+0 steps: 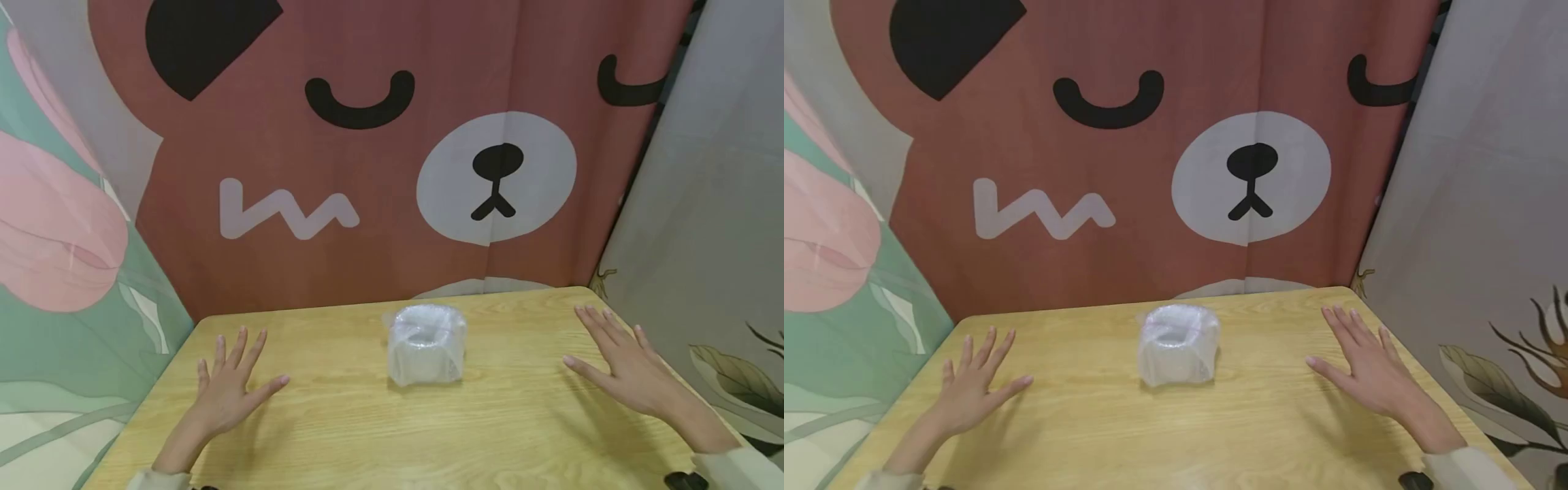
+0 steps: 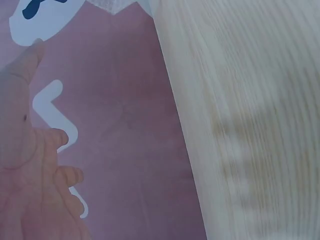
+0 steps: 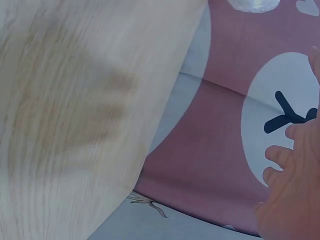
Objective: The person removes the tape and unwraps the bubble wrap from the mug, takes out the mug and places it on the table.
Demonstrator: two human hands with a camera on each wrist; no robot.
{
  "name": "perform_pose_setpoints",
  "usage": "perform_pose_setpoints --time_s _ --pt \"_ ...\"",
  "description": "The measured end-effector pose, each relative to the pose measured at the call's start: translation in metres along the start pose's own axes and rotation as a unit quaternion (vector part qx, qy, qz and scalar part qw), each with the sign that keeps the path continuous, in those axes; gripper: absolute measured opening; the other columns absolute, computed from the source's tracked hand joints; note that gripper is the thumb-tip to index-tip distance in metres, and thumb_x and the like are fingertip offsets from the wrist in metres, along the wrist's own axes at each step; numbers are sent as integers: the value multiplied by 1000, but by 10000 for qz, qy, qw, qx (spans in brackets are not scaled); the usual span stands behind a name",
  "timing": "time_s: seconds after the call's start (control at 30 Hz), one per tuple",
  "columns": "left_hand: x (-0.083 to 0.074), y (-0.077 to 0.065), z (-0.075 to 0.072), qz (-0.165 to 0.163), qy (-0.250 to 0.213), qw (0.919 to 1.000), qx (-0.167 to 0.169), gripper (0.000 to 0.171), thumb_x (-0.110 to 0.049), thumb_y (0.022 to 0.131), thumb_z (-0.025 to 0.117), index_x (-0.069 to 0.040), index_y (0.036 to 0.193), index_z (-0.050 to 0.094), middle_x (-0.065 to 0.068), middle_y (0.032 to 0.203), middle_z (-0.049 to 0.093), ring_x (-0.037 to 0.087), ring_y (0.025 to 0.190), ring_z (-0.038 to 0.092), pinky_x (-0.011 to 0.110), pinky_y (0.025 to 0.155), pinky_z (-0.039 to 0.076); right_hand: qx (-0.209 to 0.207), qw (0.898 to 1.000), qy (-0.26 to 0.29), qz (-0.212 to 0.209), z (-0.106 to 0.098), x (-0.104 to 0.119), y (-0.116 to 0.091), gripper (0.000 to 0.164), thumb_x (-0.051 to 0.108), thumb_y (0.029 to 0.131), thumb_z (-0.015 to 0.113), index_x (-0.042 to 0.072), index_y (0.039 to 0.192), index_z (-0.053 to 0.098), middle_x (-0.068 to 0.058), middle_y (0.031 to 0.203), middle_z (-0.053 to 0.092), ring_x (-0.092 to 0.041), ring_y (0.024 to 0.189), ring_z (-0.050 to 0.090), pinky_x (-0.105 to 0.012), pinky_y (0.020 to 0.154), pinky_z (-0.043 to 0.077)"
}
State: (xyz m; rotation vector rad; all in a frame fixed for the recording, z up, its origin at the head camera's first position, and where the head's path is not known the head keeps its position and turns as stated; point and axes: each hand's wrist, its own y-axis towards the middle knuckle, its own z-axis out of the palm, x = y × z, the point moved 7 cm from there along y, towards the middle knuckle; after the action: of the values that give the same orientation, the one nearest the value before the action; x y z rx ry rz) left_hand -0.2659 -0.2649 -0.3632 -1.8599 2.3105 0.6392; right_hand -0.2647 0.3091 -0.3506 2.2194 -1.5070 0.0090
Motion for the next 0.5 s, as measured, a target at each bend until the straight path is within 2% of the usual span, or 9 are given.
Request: perform_pose_setpoints --time_s 0.17,0.4,0.5 --pt "-4 5 -4 6 -208 9998 -78 89 -57 91 56 -14 157 15 27 157 5 46 139 -17 75 97 -10 -94 9998 169 -108 -5 3 4 86 36 96 60 17 157 4 -16 160 11 -30 146 -3 -60 106 -15" --pt "-10 8 -6 161 -574 9974 -406 87 -51 92 59 -5 154 20 29 155 12 45 142 1 72 102 -6 -363 9962 740 -277 -9 9 10 84 27 96 61 15 157 5 -18 159 11 -33 145 0 -64 106 -11" --pt "-14 11 -7 198 -771 9957 -466 86 -49 93 59 -2 154 20 28 156 12 44 142 4 71 103 -5 -442 9937 972 -345 -10 13 13 83 24 96 61 14 157 5 -20 158 12 -35 145 2 -65 107 -7"
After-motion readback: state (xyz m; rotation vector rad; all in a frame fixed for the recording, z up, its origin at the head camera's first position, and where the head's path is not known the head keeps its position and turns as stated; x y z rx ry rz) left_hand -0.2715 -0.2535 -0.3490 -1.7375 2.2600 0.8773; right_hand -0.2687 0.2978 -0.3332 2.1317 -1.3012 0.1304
